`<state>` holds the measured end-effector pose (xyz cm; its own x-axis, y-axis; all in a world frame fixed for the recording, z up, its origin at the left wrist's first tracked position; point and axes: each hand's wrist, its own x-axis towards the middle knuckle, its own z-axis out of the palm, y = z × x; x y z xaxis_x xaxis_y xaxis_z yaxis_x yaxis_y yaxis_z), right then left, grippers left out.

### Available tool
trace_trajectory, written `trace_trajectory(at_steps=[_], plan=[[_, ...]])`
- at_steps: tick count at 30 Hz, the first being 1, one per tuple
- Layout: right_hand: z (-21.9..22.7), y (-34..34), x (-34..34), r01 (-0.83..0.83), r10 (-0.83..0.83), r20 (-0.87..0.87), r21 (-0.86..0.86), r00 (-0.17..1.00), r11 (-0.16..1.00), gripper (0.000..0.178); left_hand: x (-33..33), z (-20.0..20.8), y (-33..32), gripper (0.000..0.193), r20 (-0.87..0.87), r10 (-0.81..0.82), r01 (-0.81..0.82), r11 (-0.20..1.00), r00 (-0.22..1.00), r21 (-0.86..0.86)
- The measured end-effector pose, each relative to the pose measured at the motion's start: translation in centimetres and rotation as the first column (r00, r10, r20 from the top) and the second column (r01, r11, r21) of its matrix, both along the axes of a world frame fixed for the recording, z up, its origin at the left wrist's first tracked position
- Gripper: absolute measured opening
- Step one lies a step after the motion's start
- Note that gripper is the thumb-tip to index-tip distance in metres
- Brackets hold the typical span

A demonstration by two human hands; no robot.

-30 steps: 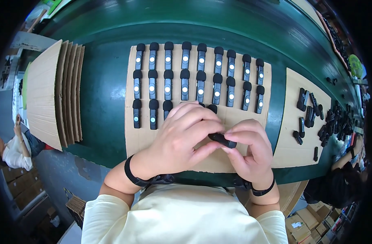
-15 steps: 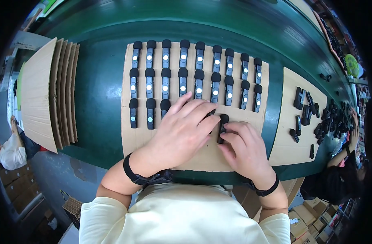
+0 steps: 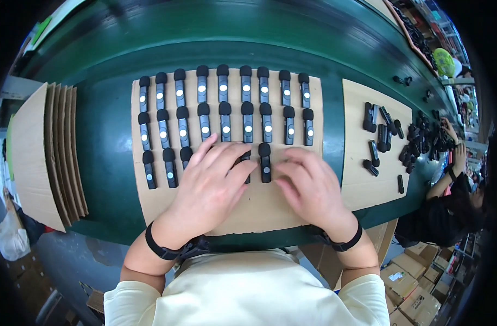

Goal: The person picks up a microphone and a foam cover from the table, fits the cover onto the microphone by hand, and places the assembled unit onto a cardboard sheet.

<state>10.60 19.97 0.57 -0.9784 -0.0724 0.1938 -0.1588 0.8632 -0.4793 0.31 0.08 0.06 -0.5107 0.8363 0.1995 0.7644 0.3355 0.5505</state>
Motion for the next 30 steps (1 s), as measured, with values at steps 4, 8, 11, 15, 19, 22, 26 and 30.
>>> trace_trajectory(at_steps=[4, 8, 11, 15, 19, 22, 26, 30], plan=[[1.0, 3.4, -0.3, 0.123, -0.117, -0.080, 0.085, 0.990, 0.989, 0.028, -0.1, 0.0, -0.1, 0.042, 0.001, -0.002, 0.002, 1.000, 1.000, 0.000], [1.7, 8.7, -0.5, 0.369, -0.365, -0.054, 0.166, 0.929, 0.914, 0.027, 0.1, 0.3, -0.1, 0.041, 0.010, 0.004, -0.004, 1.000, 1.000, 0.027], [1.4, 13.2, -0.8, 0.505, -0.523, -0.024, 0.303, 0.852, 0.808, 0.025, 0.0, 0.3, -0.1, 0.039, 0.011, 0.009, -0.010, 0.998, 1.000, 0.065], [0.2, 16.2, -1.6, 0.593, -0.664, -0.009, 0.459, 0.748, 0.662, 0.025, -0.1, 0.2, 0.0, 0.036, 0.010, 0.019, -0.020, 0.995, 1.000, 0.102], [-1.5, 17.9, -1.8, 0.579, -0.654, -0.009, 0.474, 0.756, 0.663, 0.025, -0.1, 0.2, -0.1, 0.033, 0.012, 0.031, -0.032, 0.992, 0.999, 0.123], [-1.5, 17.9, -1.9, 0.568, -0.628, 0.025, 0.399, 0.778, 0.720, 0.025, -0.1, 0.1, -0.2, 0.031, 0.014, 0.037, -0.038, 0.989, 0.999, 0.144], [0.1, 16.1, -1.8, 0.599, -0.591, 0.192, 0.021, 0.783, 0.801, 0.022, -0.2, 0.1, -0.2, 0.030, 0.030, 0.028, -0.034, 0.980, 0.999, 0.197], [2.6, 9.7, -1.7, 0.520, -0.394, 0.339, -0.557, 0.854, 0.648, 0.020, -0.3, 0.3, -0.6, 0.030, 0.082, 0.022, -0.043, 0.961, 0.996, 0.272]])
